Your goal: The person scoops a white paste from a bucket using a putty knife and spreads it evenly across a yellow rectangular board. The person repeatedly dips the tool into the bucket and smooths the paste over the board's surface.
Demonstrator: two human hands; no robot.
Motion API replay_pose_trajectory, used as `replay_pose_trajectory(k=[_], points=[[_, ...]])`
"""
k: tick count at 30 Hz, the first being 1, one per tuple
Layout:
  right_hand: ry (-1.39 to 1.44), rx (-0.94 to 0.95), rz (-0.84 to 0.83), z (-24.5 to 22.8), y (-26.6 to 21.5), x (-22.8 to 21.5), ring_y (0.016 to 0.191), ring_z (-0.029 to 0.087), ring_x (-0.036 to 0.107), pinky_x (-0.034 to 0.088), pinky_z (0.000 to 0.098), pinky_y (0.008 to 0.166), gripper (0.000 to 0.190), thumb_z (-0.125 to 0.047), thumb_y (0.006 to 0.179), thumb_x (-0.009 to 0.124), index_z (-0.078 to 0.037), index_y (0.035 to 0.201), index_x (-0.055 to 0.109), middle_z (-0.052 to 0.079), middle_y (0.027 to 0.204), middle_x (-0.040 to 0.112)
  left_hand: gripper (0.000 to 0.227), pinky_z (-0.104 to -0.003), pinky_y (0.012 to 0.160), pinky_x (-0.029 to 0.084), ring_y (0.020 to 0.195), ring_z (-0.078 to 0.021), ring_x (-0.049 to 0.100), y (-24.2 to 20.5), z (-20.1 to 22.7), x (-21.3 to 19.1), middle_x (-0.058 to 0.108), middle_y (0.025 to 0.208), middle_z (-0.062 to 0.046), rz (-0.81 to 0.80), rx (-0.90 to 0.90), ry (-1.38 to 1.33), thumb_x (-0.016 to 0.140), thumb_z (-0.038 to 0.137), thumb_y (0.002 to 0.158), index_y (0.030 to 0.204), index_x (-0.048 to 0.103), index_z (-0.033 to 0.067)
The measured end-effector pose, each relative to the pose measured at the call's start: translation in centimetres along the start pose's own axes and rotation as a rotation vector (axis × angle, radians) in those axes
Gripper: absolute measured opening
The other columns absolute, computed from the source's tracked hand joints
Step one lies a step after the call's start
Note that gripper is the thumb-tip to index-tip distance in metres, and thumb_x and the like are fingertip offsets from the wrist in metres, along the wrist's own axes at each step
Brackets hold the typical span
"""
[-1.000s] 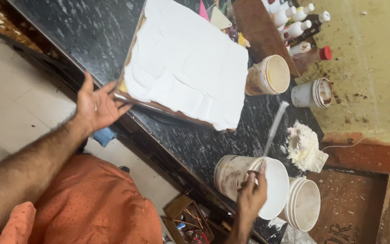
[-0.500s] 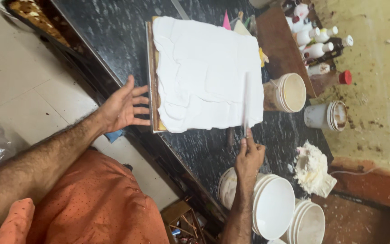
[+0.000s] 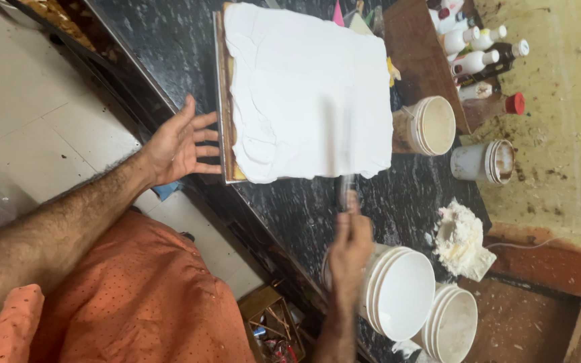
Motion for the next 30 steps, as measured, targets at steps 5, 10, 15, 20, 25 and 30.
replay_pose_trajectory(k=[5,10,15,20,25,30], points=[[-0.009,0.072,0.200,4.5,1.2,-3.7,0.086,0.025,0.066,0.053,0.0396,0.077,0.043,-0.019,0.105,0.055,-0.022,0.147,0.060,0.015,0.097,0.067,0.105,-0.062,0.109,0.047,0.143,-0.0443,0.042,0.2,0.3,0.0,0.032,0.155,-0.032,-0.016,0.015,-0.001,0.021,0.079,0.086,0.160,0.014,0.0044],[-0.049,0.084,0.132,5.9,1.5,-2.8,0.100,0.029,0.066,0.053,0.0427,0.085,0.039,-0.021,0.107,0.055,-0.018,0.146,0.060,0.018,0.110,0.069,0.106,-0.063,0.109,0.046,0.144,-0.0451,0.040,0.1,0.2,0.3,0.029,0.156,-0.031,-0.003,0.013,0.011,0.022,0.079,0.086,0.160,0.013,0.0041],[-0.026,0.093,-0.069,5.5,1.4,0.1,0.084,0.018,0.060,0.055,0.0354,0.073,0.042,-0.024,0.106,0.052,-0.025,0.147,0.059,0.009,0.098,0.064,0.103,-0.063,0.110,0.046,0.145,-0.0452,0.041,-0.5,0.6,0.7,0.029,0.156,-0.032,-0.027,0.029,-0.008,0.023,0.076,0.088,0.160,0.011,0.0031],[-0.134,-0.190,-0.117,0.8,-1.4,3.3,0.073,0.012,0.051,0.051,0.0276,0.056,0.035,-0.025,0.108,0.058,-0.028,0.143,0.060,0.003,0.089,0.058,0.091,-0.061,0.108,0.047,0.140,-0.0427,0.046,-0.8,0.4,1.0,0.035,0.154,-0.031,-0.029,0.015,-0.061,0.032,0.063,0.093,0.160,0.012,0.0037],[-0.214,-0.248,-0.226,-2.7,-5.2,5.3,0.065,0.011,0.053,0.051,0.0215,0.048,0.047,-0.023,0.102,0.060,-0.033,0.148,0.055,0.003,0.089,0.059,0.084,-0.060,0.107,0.051,0.135,-0.0413,0.053,-0.7,-0.5,1.2,0.040,0.151,-0.031,-0.072,0.048,-0.110,0.044,0.042,0.093,0.161,0.014,0.0021],[-0.450,-0.376,-0.075,-2.6,-7.8,5.6,0.065,0.014,0.061,0.055,0.0244,0.046,0.055,-0.024,0.098,0.066,-0.037,0.149,0.051,0.008,0.097,0.062,0.077,-0.058,0.108,0.053,0.136,-0.0415,0.055,-0.4,-2.7,2.5,0.045,0.153,-0.030,-0.106,0.127,-0.201,0.052,0.007,0.086,0.157,0.023,-0.0059]])
Point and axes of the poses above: each hand's wrist, its own y-axis towards the middle knuckle, its own x-axis out of the palm, z = x × y, the point moved 6 cm from there along y, towards the middle knuckle
